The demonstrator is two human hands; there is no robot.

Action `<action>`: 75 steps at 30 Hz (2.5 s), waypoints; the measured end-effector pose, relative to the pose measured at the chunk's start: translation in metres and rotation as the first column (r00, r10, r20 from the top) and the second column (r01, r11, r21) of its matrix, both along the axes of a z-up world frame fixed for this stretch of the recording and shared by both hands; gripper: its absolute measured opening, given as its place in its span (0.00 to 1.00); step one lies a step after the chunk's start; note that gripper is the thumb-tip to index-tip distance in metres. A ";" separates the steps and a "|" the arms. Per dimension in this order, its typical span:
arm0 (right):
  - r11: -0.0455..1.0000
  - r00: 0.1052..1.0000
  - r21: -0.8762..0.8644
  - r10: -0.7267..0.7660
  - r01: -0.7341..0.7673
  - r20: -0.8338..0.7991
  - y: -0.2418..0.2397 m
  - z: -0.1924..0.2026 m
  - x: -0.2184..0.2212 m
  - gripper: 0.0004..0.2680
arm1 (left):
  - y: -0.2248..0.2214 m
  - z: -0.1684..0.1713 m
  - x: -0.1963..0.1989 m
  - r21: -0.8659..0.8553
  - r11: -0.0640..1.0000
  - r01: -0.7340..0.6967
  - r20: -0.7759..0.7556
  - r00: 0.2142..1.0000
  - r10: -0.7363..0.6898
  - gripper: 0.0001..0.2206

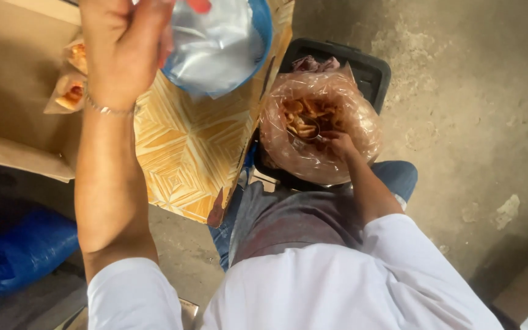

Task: Filling small plastic bags with snacks using a scoop and placing them into a cardboard box.

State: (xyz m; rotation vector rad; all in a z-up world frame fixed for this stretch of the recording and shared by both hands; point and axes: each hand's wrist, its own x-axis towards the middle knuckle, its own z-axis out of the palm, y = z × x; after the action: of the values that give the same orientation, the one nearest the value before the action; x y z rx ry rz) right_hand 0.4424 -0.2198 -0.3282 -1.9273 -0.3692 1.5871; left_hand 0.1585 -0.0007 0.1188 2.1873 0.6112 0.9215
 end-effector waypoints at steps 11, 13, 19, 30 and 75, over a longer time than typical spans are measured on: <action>0.993 0.988 -0.003 0.115 -0.115 0.104 -0.002 0.022 0.027 0.11 | -0.105 0.052 0.016 0.216 0.957 0.192 -0.209 0.967 -0.147 0.06; 0.991 0.983 -0.022 0.135 -0.133 0.122 0.001 0.027 0.022 0.10 | -0.120 0.054 0.009 0.397 0.905 0.155 -0.269 0.962 -0.046 0.15; 0.990 0.986 0.043 0.133 -0.137 0.098 0.006 0.015 0.019 0.12 | -0.165 0.078 -0.011 0.557 0.828 0.071 -0.366 0.916 0.168 0.09; 0.882 0.970 0.403 0.216 -0.243 0.112 -0.021 0.157 0.088 0.12 | -0.160 -0.046 0.020 0.081 0.961 0.265 -0.242 0.940 -0.239 0.05; 0.641 0.591 0.318 0.267 -0.698 0.761 -0.019 0.097 0.055 0.21 | -0.110 -0.332 0.099 -0.491 0.868 0.071 -0.003 0.997 -0.083 0.07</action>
State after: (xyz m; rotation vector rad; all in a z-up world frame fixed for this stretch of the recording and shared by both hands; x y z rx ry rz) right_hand 0.4978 -0.2389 -0.2312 -1.8500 -1.6753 0.7924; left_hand 0.2576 -0.1102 -0.2134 1.7488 0.6794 0.6129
